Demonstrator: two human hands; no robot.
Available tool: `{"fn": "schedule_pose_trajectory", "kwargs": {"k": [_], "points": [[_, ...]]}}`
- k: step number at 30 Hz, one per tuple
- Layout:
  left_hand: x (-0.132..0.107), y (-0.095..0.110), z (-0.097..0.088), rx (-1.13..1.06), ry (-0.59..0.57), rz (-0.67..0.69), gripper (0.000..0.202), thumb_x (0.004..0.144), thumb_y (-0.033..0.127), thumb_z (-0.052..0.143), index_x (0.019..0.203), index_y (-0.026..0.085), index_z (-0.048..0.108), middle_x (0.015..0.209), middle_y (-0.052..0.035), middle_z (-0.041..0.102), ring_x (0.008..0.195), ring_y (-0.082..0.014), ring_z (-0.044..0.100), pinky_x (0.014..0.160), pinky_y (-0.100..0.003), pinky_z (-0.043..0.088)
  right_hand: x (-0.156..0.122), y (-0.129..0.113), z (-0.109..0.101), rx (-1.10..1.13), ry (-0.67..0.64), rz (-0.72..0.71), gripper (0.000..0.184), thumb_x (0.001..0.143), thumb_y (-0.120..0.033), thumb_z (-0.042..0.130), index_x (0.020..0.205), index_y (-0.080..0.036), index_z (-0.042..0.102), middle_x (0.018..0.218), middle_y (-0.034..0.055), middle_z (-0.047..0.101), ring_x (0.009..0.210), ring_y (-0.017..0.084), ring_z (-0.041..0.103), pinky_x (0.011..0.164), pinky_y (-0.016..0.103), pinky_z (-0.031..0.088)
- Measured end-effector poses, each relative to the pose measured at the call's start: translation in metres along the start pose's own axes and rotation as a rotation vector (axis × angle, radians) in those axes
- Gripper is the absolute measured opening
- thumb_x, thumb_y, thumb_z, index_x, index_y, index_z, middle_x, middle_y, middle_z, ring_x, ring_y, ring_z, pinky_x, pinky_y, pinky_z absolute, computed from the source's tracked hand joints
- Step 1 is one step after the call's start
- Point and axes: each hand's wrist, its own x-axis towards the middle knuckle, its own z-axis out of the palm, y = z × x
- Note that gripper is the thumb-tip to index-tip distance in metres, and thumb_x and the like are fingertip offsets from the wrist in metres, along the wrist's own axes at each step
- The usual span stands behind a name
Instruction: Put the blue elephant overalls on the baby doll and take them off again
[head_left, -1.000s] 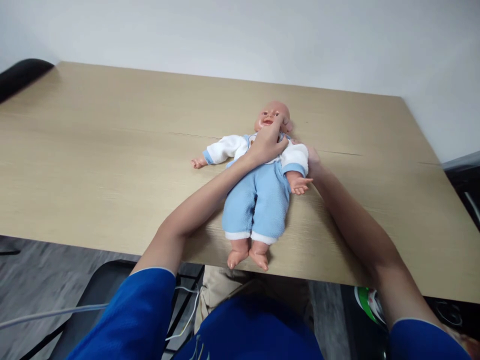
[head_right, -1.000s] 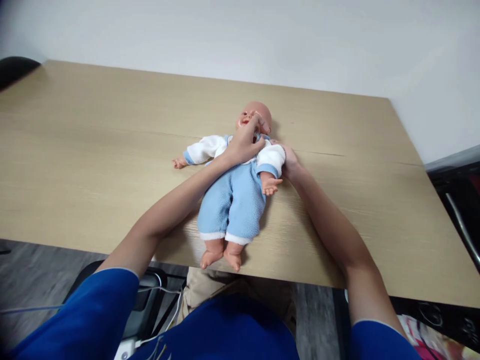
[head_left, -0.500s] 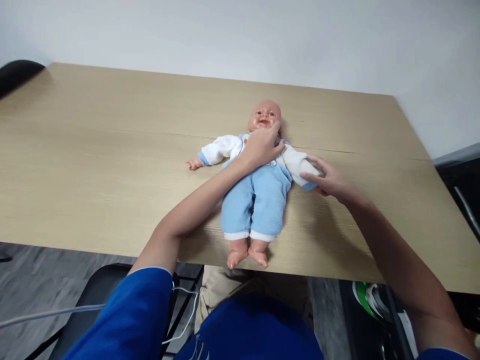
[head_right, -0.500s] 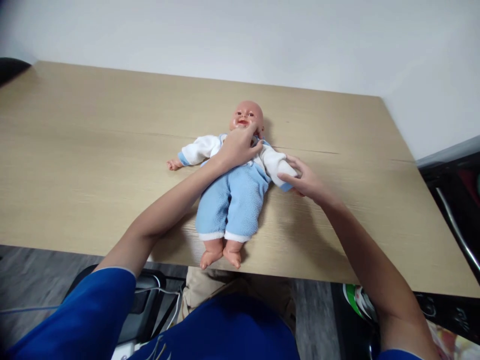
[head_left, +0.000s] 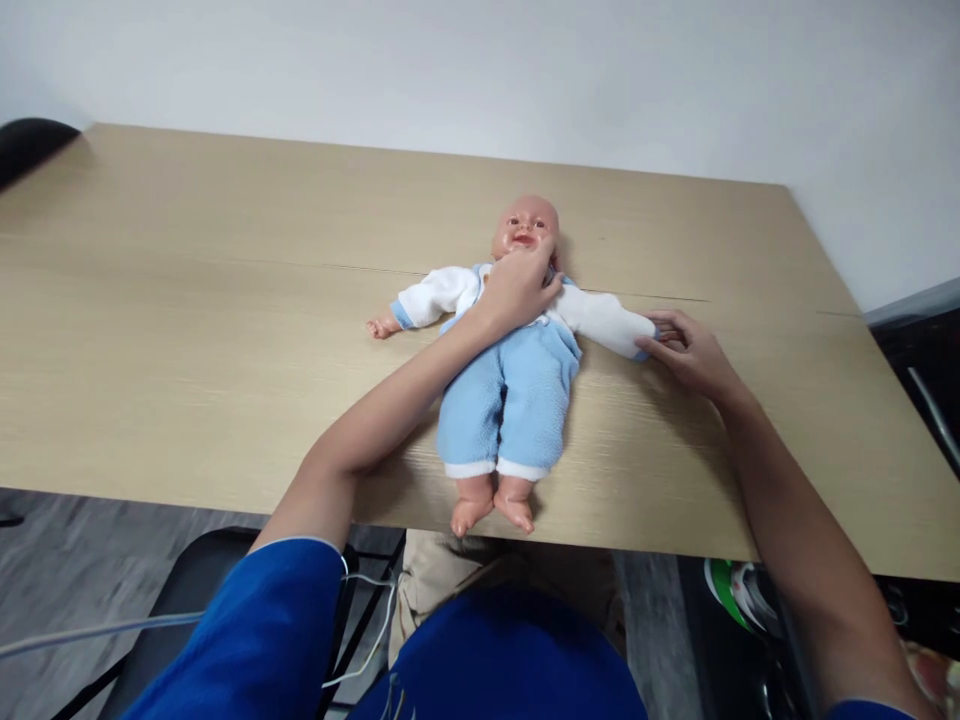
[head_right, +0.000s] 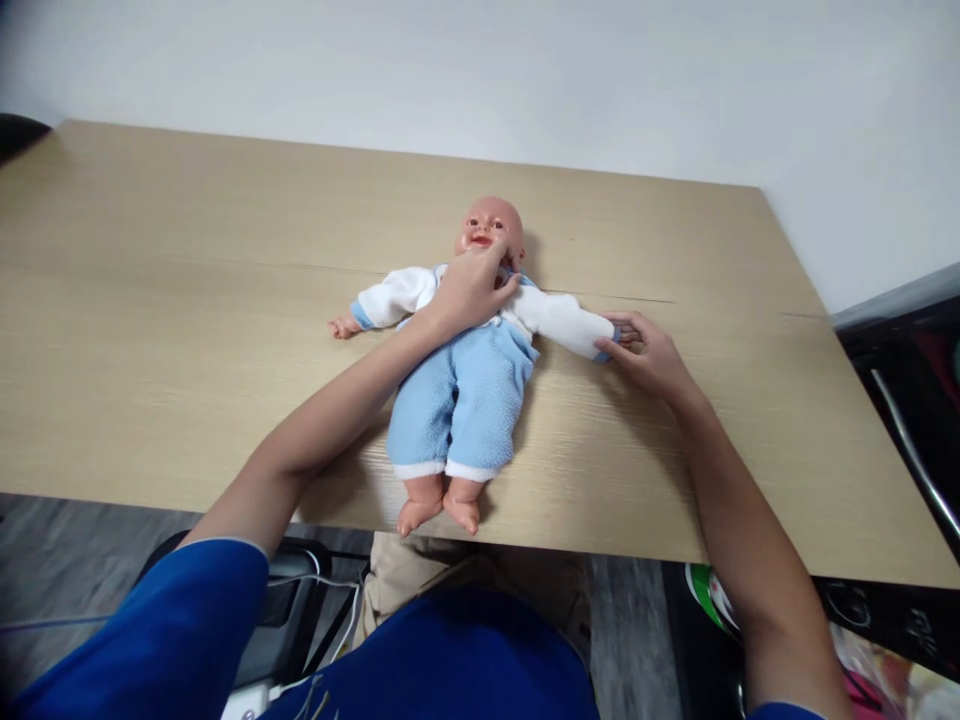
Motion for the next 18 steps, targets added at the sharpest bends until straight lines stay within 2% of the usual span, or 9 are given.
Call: {"fn": "schedule_pose_trajectory", "kwargs": {"k": [2,4,6,7,10,12,14,16,18], "points": [[-0.001,-0.002,0.002,-0.017,0.014,0.015,0.033,0.119,0.030,0.064,0.148,0.019,0.075,0.129,-0.0195,0.086,0.131,-0.0397,0.079,0.115,-0.053,0.063,-0.004,-0.007,-0.002,-0.125,0.094,-0.134,0.071,0.101,-0.090,0.083,0.136,-0.028,0.087,0.137,0.0181,0.090,0.123,0.043,0.086,0.113,0.069,0.071],[-0.004,-0.003,0.002,-0.031,0.050,0.051,0.034,0.118,0.031,0.065,0.149,0.021,0.075,0.133,-0.0199,0.085,0.138,-0.0409,0.076,0.121,-0.056,0.060,-0.012,-0.023,0.003,-0.224,0.197,-0.301,0.054,0.108,-0.074,0.083,0.135,-0.027,0.085,0.138,0.0178,0.089,0.135,0.045,0.083,0.126,0.076,0.062],[-0.010,-0.002,-0.001,-0.022,0.107,0.086,0.034,0.118,0.032,0.065,0.149,0.021,0.075,0.144,-0.0213,0.081,0.150,-0.0436,0.069,0.131,-0.062,0.054,-0.022,-0.047,0.018,-0.182,0.187,-0.406,0.039,0.112,-0.060,0.083,0.134,-0.028,0.083,0.137,0.0164,0.089,0.137,0.044,0.083,0.128,0.073,0.061],[-0.014,0.000,-0.003,-0.012,0.137,0.096,0.033,0.119,0.034,0.065,0.148,0.022,0.075,0.150,-0.0219,0.079,0.156,-0.0450,0.065,0.134,-0.064,0.050,-0.026,-0.059,0.029,-0.103,0.120,-0.411,0.037,0.112,-0.058,0.084,0.134,-0.028,0.082,0.138,0.0159,0.089,0.136,0.043,0.083,0.126,0.069,0.064],[-0.027,0.008,-0.014,0.000,0.160,0.123,0.030,0.122,0.040,0.062,0.142,0.023,0.077,0.154,-0.0205,0.077,0.161,-0.0458,0.061,0.139,-0.067,0.044,-0.026,-0.087,0.063,0.234,-0.151,-0.229,0.045,0.117,-0.065,0.077,0.145,-0.030,0.075,0.139,0.0142,0.086,0.118,0.035,0.086,0.102,0.053,0.074],[-0.034,0.011,-0.019,-0.035,0.101,0.189,0.029,0.123,0.042,0.059,0.134,0.023,0.079,0.148,-0.0190,0.079,0.153,-0.0428,0.065,0.137,-0.063,0.046,-0.016,-0.096,0.079,0.373,-0.284,-0.101,0.051,0.115,-0.075,0.076,0.140,-0.030,0.074,0.123,0.0100,0.085,0.105,0.031,0.083,0.092,0.048,0.073],[-0.037,0.012,-0.020,-0.087,-0.006,0.274,0.031,0.122,0.045,0.060,0.126,0.023,0.081,0.139,-0.0185,0.082,0.143,-0.0403,0.070,0.133,-0.059,0.051,-0.002,-0.098,0.086,0.437,-0.343,-0.041,0.056,0.110,-0.085,0.077,0.124,-0.031,0.077,0.111,0.0071,0.081,0.105,0.032,0.079,0.095,0.048,0.071],[-0.037,0.010,-0.018,-0.126,-0.105,0.331,0.032,0.119,0.047,0.062,0.120,0.022,0.082,0.134,-0.0187,0.084,0.139,-0.0403,0.072,0.131,-0.058,0.053,0.011,-0.096,0.086,0.473,-0.372,-0.015,0.060,0.105,-0.090,0.080,0.110,-0.030,0.078,0.107,0.0067,0.079,0.111,0.033,0.076,0.102,0.048,0.069],[-0.036,0.007,-0.015,-0.151,-0.162,0.347,0.032,0.116,0.047,0.064,0.115,0.022,0.083,0.133,-0.0184,0.086,0.140,-0.0415,0.073,0.130,-0.060,0.052,0.018,-0.094,0.083,0.507,-0.394,0.037,0.062,0.098,-0.092,0.085,0.103,-0.030,0.076,0.099,0.0046,0.074,0.101,0.029,0.071,0.092,0.044,0.067]]}}
